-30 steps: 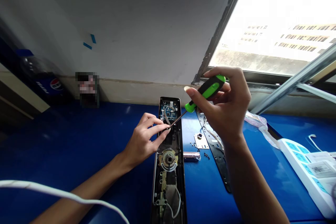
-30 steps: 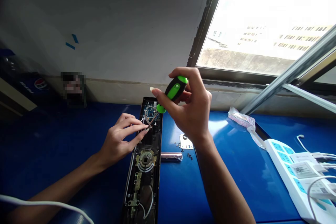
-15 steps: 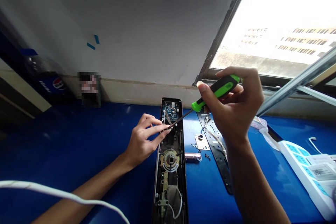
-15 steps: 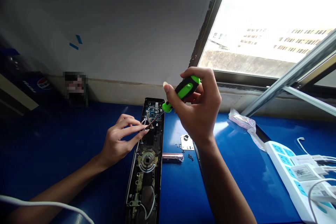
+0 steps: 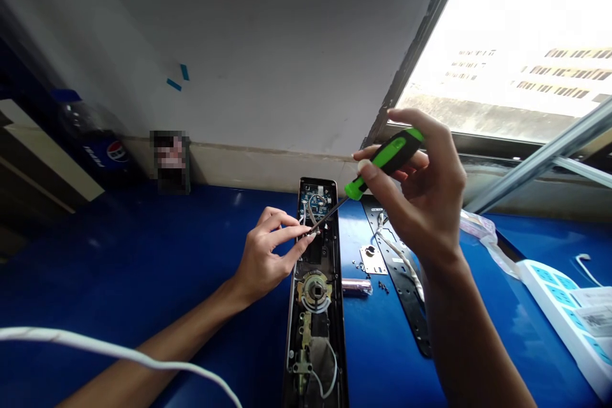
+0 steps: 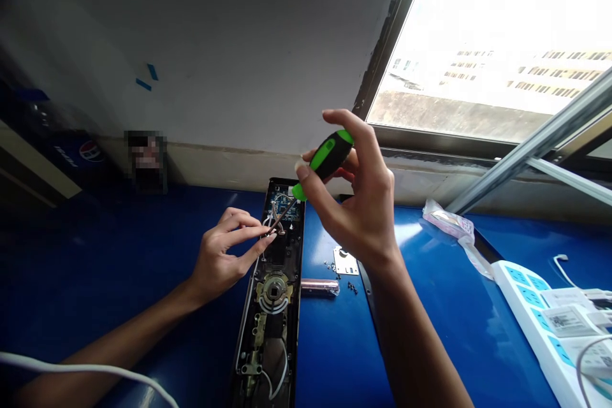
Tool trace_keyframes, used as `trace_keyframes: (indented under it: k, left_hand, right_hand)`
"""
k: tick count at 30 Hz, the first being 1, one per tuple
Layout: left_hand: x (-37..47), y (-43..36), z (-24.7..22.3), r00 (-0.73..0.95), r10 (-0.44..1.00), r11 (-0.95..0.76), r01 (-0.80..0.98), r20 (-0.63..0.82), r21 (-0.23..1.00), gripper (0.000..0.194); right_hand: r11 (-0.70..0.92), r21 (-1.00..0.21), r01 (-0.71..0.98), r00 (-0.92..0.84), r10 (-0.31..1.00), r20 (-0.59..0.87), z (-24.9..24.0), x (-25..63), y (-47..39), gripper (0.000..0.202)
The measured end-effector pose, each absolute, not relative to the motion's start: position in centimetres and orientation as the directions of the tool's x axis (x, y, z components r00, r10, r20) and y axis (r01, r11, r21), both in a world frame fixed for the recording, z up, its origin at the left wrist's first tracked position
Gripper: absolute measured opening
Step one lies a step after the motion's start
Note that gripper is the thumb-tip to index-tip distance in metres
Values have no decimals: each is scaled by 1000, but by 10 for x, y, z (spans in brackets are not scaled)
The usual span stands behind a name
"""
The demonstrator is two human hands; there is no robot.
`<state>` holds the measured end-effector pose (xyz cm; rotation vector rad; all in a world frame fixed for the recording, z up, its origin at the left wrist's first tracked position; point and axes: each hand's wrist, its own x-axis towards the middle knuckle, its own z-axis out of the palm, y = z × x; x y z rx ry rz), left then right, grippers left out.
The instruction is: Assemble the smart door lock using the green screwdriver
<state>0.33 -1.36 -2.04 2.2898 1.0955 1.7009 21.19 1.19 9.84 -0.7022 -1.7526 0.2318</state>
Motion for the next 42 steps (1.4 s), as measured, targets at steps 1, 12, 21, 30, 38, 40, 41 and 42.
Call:
trace_keyframes:
  k: [1, 12, 21, 30, 38, 40, 41, 42]
  left_hand:
    - [3, -14, -21, 116, 587, -733, 496, 801, 465, 7]
    - [2, -17, -24, 83, 763, -562, 575, 641, 594, 47]
    - [5, -18, -27, 92, 807, -541, 511, 584, 668, 39]
    - [4, -17, -30, 74, 804, -560, 427, 589, 710, 35]
    - [6, -16, -30, 74, 822, -539, 419, 565, 731, 35]
    - [5, -16, -30, 75, 827, -534, 418, 558, 735, 34]
    - [5, -16, -30, 76, 829, -531, 417, 554, 737, 33]
    - [5, -16, -30, 78, 831, -529, 416, 551, 740, 33]
  right_hand:
    - [801, -517, 301, -214, 585, 782, 99, 214, 12, 62]
    - [874, -392, 286, -201, 455, 868, 100, 201, 9, 56]
    - [918, -340, 202, -248, 384, 889, 90, 186, 16, 60]
    - [923, -309, 229, -215, 357, 909, 94, 188, 11, 66]
    - [901, -349, 256, -273, 414, 868, 82, 179, 17, 61]
    - [896, -353, 269, -281, 424, 861, 80, 178, 18, 60]
    - [895, -353, 274, -285, 426, 859, 79, 178, 18, 60]
    - [895, -350, 277, -293, 426, 856, 79, 178, 18, 59]
